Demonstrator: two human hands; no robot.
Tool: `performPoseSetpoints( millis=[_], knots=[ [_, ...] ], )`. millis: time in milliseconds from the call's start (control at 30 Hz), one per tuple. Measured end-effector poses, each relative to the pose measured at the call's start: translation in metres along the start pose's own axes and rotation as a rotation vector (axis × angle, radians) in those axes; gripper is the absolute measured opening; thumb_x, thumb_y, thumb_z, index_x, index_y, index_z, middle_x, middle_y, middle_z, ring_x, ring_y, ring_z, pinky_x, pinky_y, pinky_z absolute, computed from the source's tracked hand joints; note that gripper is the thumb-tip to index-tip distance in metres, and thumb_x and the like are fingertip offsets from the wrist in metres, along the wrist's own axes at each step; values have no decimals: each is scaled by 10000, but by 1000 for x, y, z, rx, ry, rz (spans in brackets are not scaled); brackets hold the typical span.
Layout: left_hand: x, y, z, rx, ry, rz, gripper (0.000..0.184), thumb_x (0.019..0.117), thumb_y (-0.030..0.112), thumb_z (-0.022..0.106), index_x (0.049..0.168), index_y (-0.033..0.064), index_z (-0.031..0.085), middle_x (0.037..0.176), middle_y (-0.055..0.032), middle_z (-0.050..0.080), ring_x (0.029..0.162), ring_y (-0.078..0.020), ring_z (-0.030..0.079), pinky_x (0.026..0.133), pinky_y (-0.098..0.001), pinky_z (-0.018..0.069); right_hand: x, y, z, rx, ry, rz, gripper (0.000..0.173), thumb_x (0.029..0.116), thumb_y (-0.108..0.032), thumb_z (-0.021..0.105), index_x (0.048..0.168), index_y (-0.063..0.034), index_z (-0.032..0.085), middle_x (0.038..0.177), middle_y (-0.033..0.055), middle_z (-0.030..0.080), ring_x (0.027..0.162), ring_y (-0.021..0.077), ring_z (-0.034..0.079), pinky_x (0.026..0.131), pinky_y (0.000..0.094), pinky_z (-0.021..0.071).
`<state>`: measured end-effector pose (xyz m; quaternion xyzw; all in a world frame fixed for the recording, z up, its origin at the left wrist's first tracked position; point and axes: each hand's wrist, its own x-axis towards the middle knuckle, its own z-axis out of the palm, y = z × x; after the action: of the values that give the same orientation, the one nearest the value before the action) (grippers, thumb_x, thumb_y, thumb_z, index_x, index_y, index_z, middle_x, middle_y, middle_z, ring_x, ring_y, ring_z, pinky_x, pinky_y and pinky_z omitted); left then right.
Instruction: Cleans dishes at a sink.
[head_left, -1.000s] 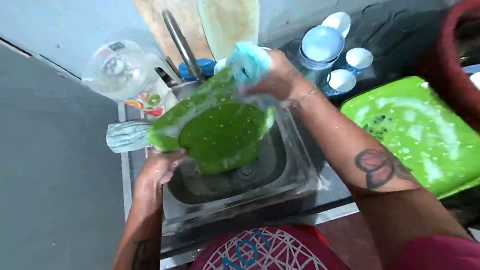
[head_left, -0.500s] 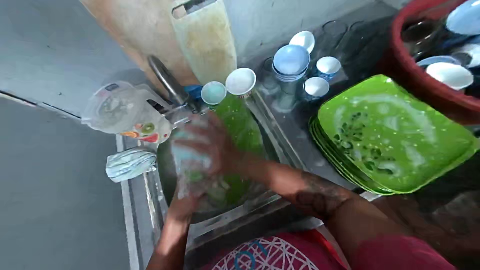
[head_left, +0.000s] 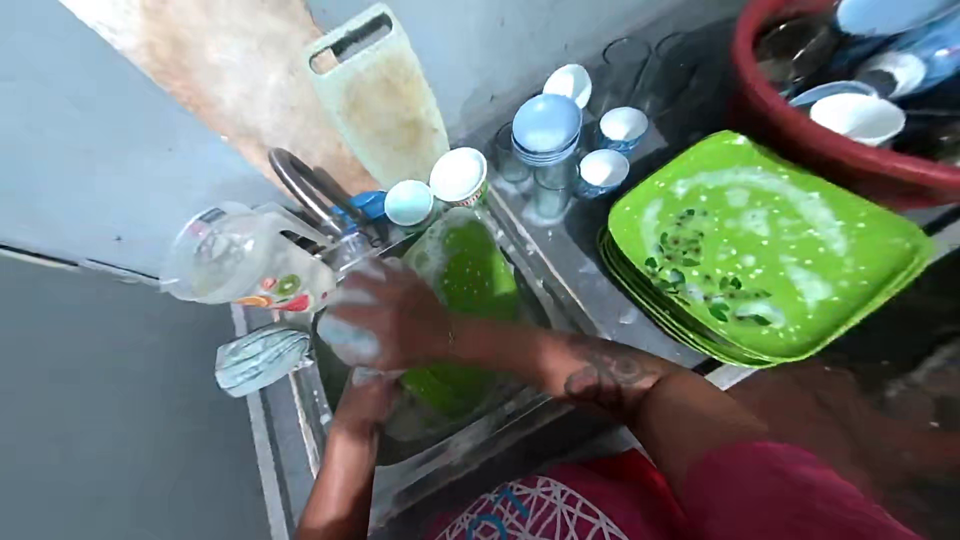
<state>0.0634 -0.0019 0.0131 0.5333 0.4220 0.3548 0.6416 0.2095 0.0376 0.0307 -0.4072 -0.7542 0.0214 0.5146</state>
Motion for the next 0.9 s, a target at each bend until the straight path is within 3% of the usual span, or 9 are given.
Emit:
performPoseSetpoints(
  millis=[67, 133, 267, 367, 533, 633, 733, 833, 900],
  knots=[
    [5, 2, 10, -32, 27, 50, 228, 914, -30, 545, 1051, 136, 618, 881, 92, 730, 812, -11, 689, 756, -223, 601, -5, 14, 3, 31, 68, -11, 296, 837, -247, 787, 1074, -70, 798, 1131, 144, 746, 1121, 343, 673, 995, 522, 523],
    [11, 4, 15, -152, 12, 86, 277, 928, 36, 616, 1200, 36, 560, 965, -24, 746, 876, -127, 727, 804, -337, 634, -8, 47, -4, -2, 146, 91, 264, 912, -218, 718, 1101, -43, 779, 1175, 146, 741, 1183, 345, 658, 1056, 523, 494],
    [13, 12, 23, -296, 111, 126, 286, 957, -1, 520, 1239, 45, 511, 985, -56, 746, 883, -168, 741, 801, -378, 645, -57, 96, -23, -18, 113, 597, 491, 1016, -261, 628, 1437, -19, 558, 1496, 222, 522, 1404, 393, 482, 1179, 525, 389],
    [21, 16, 25, -296, 197, 183, 278, 1005, 19, 451, 1282, 39, 471, 1029, -59, 721, 930, -171, 726, 839, -394, 633, -95, 70, -25, 32, 39, 888, 589, 1033, -317, 598, 1527, -32, 453, 1583, 242, 409, 1463, 425, 394, 1202, 563, 340],
    [23, 25, 54, -14, 319, 93, 285, 1073, 134, 433, 1328, 11, 464, 989, -10, 700, 871, -92, 710, 791, -323, 630, -86, -16, -7, 262, 116, 835, 611, 983, -265, 657, 1478, 52, 493, 1575, 320, 377, 1484, 461, 352, 1209, 533, 342],
    [5, 34, 72, 356, 305, 86, 360, 1034, 164, 539, 1321, -52, 506, 1005, -18, 677, 862, -15, 671, 793, -244, 596, -48, 5, -17, 337, 318, 743, 523, 981, -123, 647, 1445, 77, 514, 1564, 308, 399, 1468, 432, 387, 1201, 509, 359],
    [-20, 48, 88, 727, 219, 290, 454, 1004, 227, 597, 1251, -152, 559, 1051, -125, 693, 957, 4, 657, 880, -193, 544, -35, 52, -40, 330, 530, 966, 413, 1060, -130, 523, 1379, 132, 536, 1429, 316, 546, 1352, 412, 527, 1157, 489, 400],
    [-28, 64, 109, 1072, 18, 627, 441, 1006, 219, 562, 1152, -192, 632, 1000, -309, 707, 949, -302, 720, 873, -385, 554, -55, 70, -55, 435, 513, 1374, 492, 1125, -277, 388, 1423, 100, 491, 1389, 316, 569, 1299, 408, 565, 1111, 513, 431],
    [-18, 65, 120, 1089, -225, 872, 345, 1014, 191, 547, 1163, -88, 685, 1049, -238, 736, 925, -295, 733, 823, -385, 573, -87, 71, -52, 524, 398, 1552, 483, 1121, -285, 418, 1457, 56, 477, 1452, 283, 536, 1333, 409, 539, 1114, 519, 435]
  ],
)
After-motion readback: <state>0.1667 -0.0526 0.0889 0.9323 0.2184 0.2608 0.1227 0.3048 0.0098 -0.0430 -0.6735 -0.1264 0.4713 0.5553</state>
